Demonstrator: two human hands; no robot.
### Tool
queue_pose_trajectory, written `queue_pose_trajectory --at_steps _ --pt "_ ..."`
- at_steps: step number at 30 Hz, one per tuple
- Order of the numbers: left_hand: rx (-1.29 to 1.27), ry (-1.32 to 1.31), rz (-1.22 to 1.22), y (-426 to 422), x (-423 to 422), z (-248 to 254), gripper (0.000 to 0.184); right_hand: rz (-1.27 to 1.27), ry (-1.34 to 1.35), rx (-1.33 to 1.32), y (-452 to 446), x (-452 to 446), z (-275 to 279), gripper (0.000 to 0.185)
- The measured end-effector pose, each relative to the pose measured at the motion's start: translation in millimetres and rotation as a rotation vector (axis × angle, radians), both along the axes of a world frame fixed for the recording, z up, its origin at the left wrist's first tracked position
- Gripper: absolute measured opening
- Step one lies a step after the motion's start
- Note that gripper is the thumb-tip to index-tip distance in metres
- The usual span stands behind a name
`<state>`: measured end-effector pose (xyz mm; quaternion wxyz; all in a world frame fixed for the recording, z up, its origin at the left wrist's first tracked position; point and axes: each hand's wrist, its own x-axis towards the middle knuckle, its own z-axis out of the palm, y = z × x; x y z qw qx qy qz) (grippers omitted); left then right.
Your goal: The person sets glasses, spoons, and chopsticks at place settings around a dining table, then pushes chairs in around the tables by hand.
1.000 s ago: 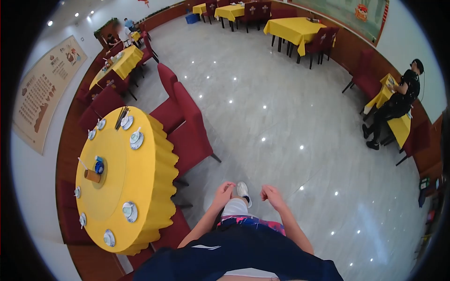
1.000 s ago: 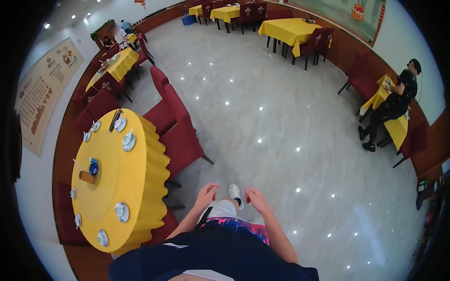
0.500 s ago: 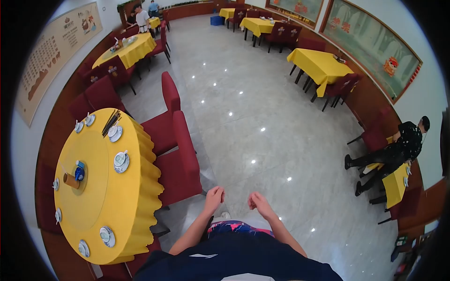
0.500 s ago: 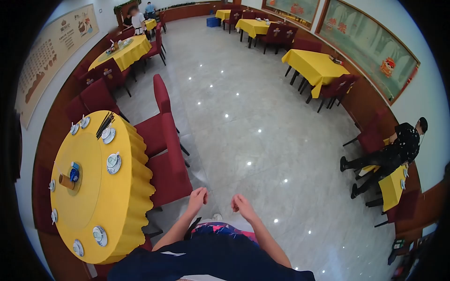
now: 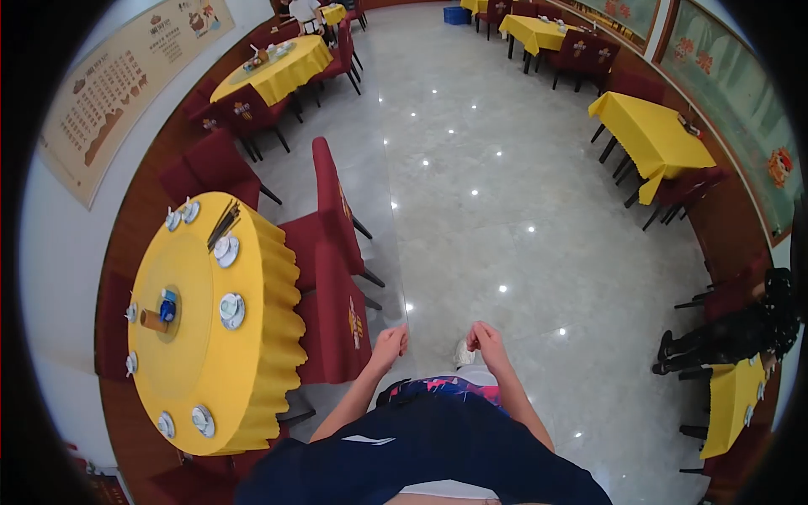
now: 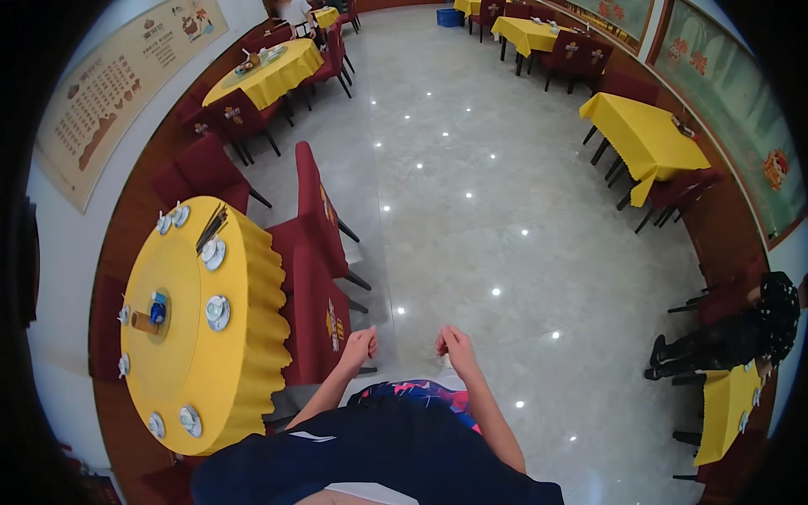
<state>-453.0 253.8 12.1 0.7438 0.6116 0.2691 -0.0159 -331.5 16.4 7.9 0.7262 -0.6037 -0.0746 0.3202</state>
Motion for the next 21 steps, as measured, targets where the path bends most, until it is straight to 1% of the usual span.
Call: queue_pose_trajectory --at_steps 2,3,4,6,8,10,11,13,14,15,16,18,20,21 --pt "0.051 -0.01 -0.019 9.7 41.9 7.3 0.043 0.026 -0.121 -0.032 -6.4 49.1 -3.8 0.04" --pt "0.062 -0.021 -0.092 16.8 57.7 -0.5 0.042 0.027 -0.031 -0.075 -9.5 70.6 4.4 0.042" --pt "0.069 -0.026 -0.163 21.3 75.4 -2.9 0.042 0.028 -0.038 -0.065 -10.7 95.8 -1.5 0.042" --pt "0.071 -0.021 -0.138 29.0 106.9 1.2 0.041 0.049 -0.206 -0.25 -10.5 132.0 -7.3 0.04" --pt "0.209 -0.09 0.043 29.3 139.2 12.5 0.04 0.079 -0.191 -0.231 -3.8 168.0 -5.7 0.04" --pt "0.167 -0.098 0.101 37.6 167.0 11.1 0.039 0.108 -0.207 -0.138 8.4 208.0 -2.8 0.038" --pt "0.135 -0.111 0.144 42.7 180.6 8.1 0.039 0.129 -0.212 -0.144 16.5 227.2 -3.1 0.038" --pt "0.102 -0.064 0.173 49.7 210.6 1.9 0.039 0.148 -0.018 -0.023 41.4 265.1 3.2 0.034" --pt "0.071 -0.016 0.179 53.7 225.3 -2.6 0.039 0.172 -0.02 -0.025 54.5 285.2 1.5 0.034" --pt "0.01 -0.026 0.161 58.0 241.0 -7.7 0.04 0.183 0.029 -0.017 68.7 303.1 -1.4 0.034" --pt "0.008 -0.03 0.179 63.0 256.2 -12.4 0.04 0.191 0.074 -0.012 84.0 322.3 -3.8 0.034" --pt "-0.032 -0.081 0.099 78.4 296.3 -24.2 0.041 0.205 0.095 -0.017 119.9 360.3 -8.2 0.035" --pt "-0.045 -0.122 0.106 102.1 330.1 -42.1 0.04 0.203 0.128 -0.028 153.7 387.8 -13.0 0.035" --pt "-0.135 -0.104 0.131 116.7 348.6 -53.1 0.039 0.264 0.129 -0.069 171.9 405.5 -14.2 0.035"
